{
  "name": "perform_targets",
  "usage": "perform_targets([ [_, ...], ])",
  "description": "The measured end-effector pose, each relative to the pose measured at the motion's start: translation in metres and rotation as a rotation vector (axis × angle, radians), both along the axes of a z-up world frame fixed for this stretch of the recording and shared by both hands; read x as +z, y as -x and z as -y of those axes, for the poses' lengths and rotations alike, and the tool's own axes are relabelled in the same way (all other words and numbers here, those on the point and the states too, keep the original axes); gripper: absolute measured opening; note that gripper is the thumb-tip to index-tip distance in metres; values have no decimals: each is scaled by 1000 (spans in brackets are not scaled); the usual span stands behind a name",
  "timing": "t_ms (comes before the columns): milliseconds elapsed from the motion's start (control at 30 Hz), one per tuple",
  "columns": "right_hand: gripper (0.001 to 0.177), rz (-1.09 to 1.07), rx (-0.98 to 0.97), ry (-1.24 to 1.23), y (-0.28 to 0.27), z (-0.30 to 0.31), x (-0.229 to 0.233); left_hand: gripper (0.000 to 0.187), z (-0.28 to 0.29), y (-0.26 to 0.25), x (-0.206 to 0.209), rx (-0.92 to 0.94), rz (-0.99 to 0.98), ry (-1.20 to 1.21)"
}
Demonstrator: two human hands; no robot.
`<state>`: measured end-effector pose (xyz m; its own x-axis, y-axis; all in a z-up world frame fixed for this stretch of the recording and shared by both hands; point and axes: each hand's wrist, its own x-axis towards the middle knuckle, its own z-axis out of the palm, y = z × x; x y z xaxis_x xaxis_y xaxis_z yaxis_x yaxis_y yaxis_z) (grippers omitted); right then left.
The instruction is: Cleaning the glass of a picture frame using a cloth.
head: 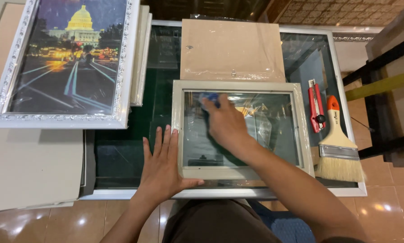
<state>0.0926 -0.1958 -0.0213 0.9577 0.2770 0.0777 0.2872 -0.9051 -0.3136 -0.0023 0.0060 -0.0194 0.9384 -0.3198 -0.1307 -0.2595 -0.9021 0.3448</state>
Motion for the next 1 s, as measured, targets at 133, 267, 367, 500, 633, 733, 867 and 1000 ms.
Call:
perform_targets([
  [133, 51, 89, -162, 63, 6, 102, -2, 154, 5, -5, 10, 5, -161, -96],
  [267, 43, 187, -291, 127, 15, 159, -7, 154, 4, -1, 3, 23, -88, -57],
  [367, 43, 184, -297, 152, 18, 161, -3, 155, 3, -1, 2, 15, -83, -71],
  [500, 42, 189, -266, 126, 18, 134, -8, 155, 4, -4, 11, 2, -132, -91],
  [633, 48, 71, -98, 14, 22, 53, 2, 154, -1, -2, 1, -1, -58, -40],
  [733, 47, 34, 233, -99, 1, 9, -1, 151, -5, 2, -7, -4, 18, 9],
  [867, 44, 102, 290, -100, -41, -10, -2, 153, -6, 0, -9, -35, 20, 20],
  [1000, 46, 85, 330, -128, -15, -14, 6, 150, -7, 4, -12, -31, 60, 46],
])
